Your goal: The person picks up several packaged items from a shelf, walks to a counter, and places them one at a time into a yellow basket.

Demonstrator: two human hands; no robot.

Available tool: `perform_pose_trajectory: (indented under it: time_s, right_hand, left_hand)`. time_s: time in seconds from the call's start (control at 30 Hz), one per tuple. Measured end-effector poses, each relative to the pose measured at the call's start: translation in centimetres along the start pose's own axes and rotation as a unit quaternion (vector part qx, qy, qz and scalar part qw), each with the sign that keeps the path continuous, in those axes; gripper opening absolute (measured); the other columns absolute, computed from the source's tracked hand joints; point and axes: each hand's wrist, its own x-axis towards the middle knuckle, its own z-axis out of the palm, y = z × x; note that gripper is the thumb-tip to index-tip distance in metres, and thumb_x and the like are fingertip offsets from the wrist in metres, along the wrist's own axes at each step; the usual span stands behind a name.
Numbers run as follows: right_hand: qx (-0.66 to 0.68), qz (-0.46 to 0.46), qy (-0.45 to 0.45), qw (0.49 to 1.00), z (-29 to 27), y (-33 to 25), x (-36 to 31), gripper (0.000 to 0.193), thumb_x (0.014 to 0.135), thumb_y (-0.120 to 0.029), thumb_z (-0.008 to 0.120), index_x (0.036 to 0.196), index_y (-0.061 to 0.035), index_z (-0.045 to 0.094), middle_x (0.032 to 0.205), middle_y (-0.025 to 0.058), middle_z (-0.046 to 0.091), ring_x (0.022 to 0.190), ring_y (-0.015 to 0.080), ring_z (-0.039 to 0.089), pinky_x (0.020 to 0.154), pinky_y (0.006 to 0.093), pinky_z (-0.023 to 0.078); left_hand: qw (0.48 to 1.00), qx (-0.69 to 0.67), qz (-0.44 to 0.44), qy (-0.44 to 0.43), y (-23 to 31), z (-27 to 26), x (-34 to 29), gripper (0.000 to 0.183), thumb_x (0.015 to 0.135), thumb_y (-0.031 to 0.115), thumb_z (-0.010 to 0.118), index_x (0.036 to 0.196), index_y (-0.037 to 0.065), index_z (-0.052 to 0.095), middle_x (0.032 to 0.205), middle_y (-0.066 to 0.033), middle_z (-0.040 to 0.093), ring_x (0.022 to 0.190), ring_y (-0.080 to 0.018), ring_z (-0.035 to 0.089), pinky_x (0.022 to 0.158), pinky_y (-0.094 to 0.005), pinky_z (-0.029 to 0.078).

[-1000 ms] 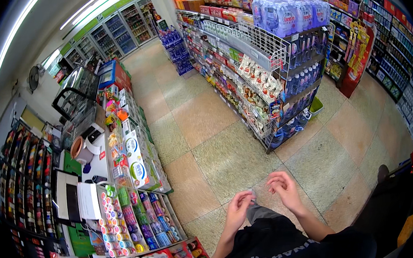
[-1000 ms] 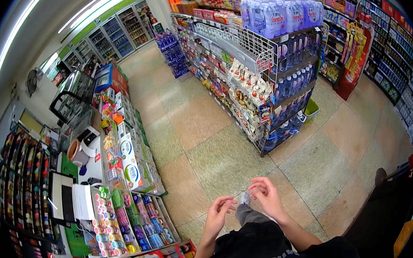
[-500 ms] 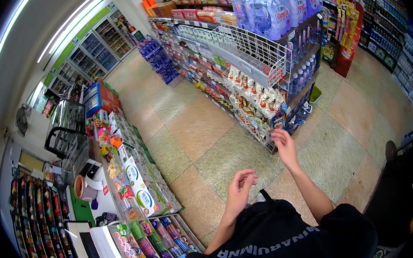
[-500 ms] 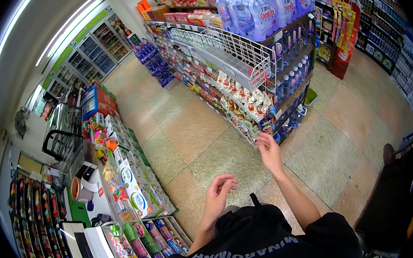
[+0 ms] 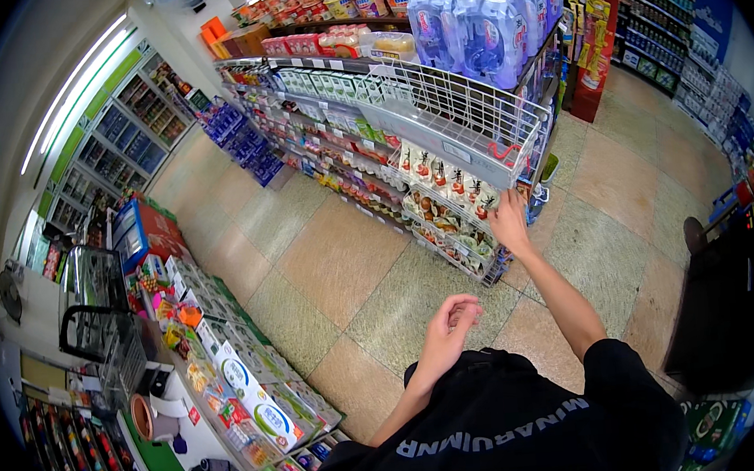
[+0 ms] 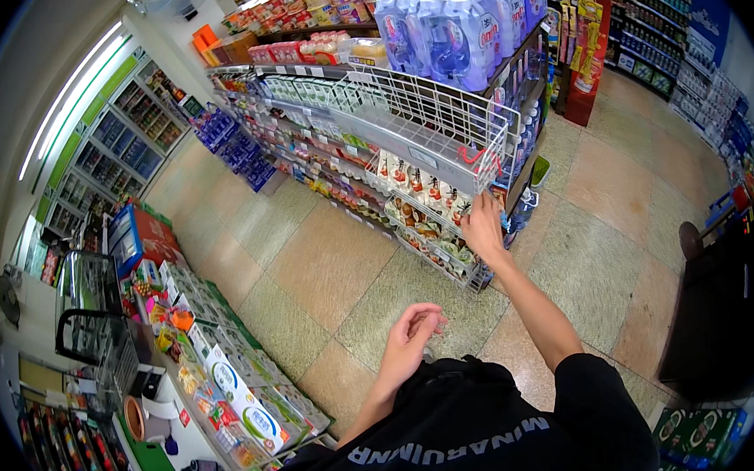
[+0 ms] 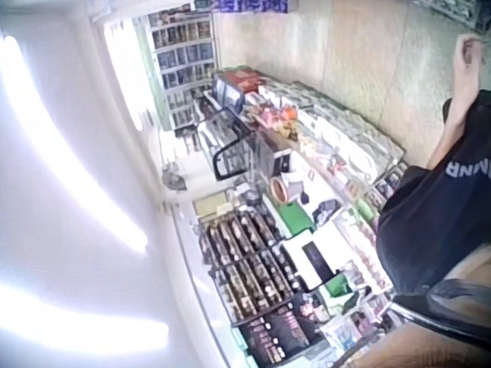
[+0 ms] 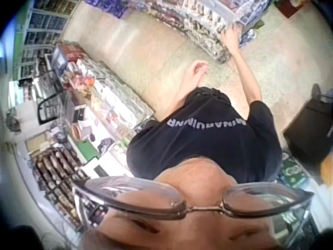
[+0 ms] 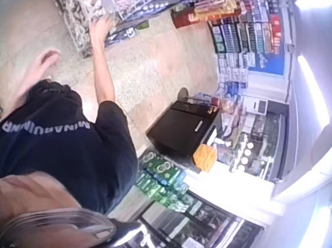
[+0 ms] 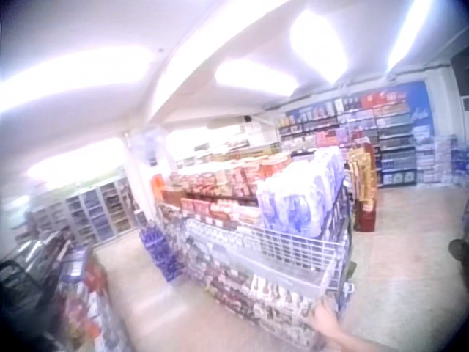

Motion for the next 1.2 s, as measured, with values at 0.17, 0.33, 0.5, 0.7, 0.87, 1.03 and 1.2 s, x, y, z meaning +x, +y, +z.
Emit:
perform_pose_trajectory:
  time_s: [0.17,0.33,0.5,0.7,0.87,1.03,1.2]
  right_hand:
    - [-0.076,0.002,0.011,0.997,0.7,-1.1,0.2,0.042,0.078,-0.005,0.060,0.112,0.0164,0.047,0.119,0.0338,0.047,0.114,0.0463,0.042,0.100,0.0523,0.036]
    - [-0.100,0.061,0.012,0.993,0.7,-2.9,0.4,0.030,0.081,-0.005,0.059,0.103,0.0136,0.050,0.112,0.0311,0.050,0.111,0.0462,0.044,0.096,0.0530,0.037]
    - [0.003,0.160,0.055,0.986,0.6,-3.4,0.5,0.015,0.085,-0.001,0.057,0.099,0.0041,0.055,0.098,0.0215,0.059,0.093,0.0402,0.057,0.080,0.0462,0.046]
    - [-0.039,-0.064,0.156,0.985,-1.1,-6.3,-1.4,0.021,0.087,-0.002,0.061,0.107,0.0017,0.058,0.095,0.0170,0.061,0.088,0.0349,0.059,0.077,0.0432,0.048]
    - [0.116,-0.006,0.122,0.986,-5.3,-13.2,-5.3,0.024,0.087,0.003,0.063,0.110,0.0003,0.058,0.096,0.0133,0.063,0.085,0.0250,0.064,0.076,0.0330,0.051]
    - [0.339,0.140,0.064,0.928,-7.0,-17.2,-8.0,0.025,0.088,0.001,0.065,0.112,-0.0007,0.057,0.094,0.0067,0.063,0.090,0.0115,0.063,0.080,0.0259,0.052]
    - [0.469,0.267,0.052,0.840,-7.3,-18.7,-9.6,0.027,0.088,0.002,0.066,0.112,-0.0006,0.055,0.094,0.0026,0.063,0.089,0.0079,0.061,0.080,0.0212,0.049]
  left_hand:
    - [0.998,0.037,-0.004,-0.044,1.9,-4.5,2.3,0.021,0.098,0.014,0.054,0.114,0.001,0.056,0.101,-0.0077,0.065,0.090,-0.0122,0.059,0.082,-0.0265,0.048]
    - [0.999,0.015,0.001,-0.042,1.9,-8.3,4.0,0.020,0.098,0.014,0.054,0.114,0.002,0.057,0.102,-0.0080,0.065,0.088,-0.0122,0.060,0.082,-0.0258,0.048]
    - [0.997,0.037,0.000,-0.065,1.5,-10.3,5.0,0.024,0.099,0.019,0.054,0.115,0.001,0.056,0.103,-0.0089,0.066,0.088,-0.0124,0.061,0.081,-0.0259,0.048]
    - [0.991,0.046,-0.004,-0.123,1.4,-11.8,5.8,0.026,0.098,0.020,0.055,0.116,0.001,0.055,0.104,-0.0085,0.066,0.090,-0.0136,0.062,0.082,-0.0272,0.049]
    - [0.988,0.129,0.003,-0.082,2.4,-11.5,6.1,0.033,0.095,0.017,0.060,0.124,0.003,0.054,0.122,-0.0083,0.061,0.098,-0.0152,0.061,0.087,-0.0286,0.048]
    - [0.982,0.158,0.057,-0.082,1.0,-12.4,5.9,0.036,0.094,0.017,0.062,0.126,0.003,0.054,0.124,-0.0087,0.060,0.103,-0.0152,0.060,0.089,-0.0282,0.047]
    - [0.985,0.036,-0.056,-0.158,-0.2,-13.4,5.2,0.029,0.094,0.014,0.062,0.119,-0.001,0.058,0.110,-0.0075,0.065,0.095,-0.0110,0.061,0.083,-0.0246,0.048]
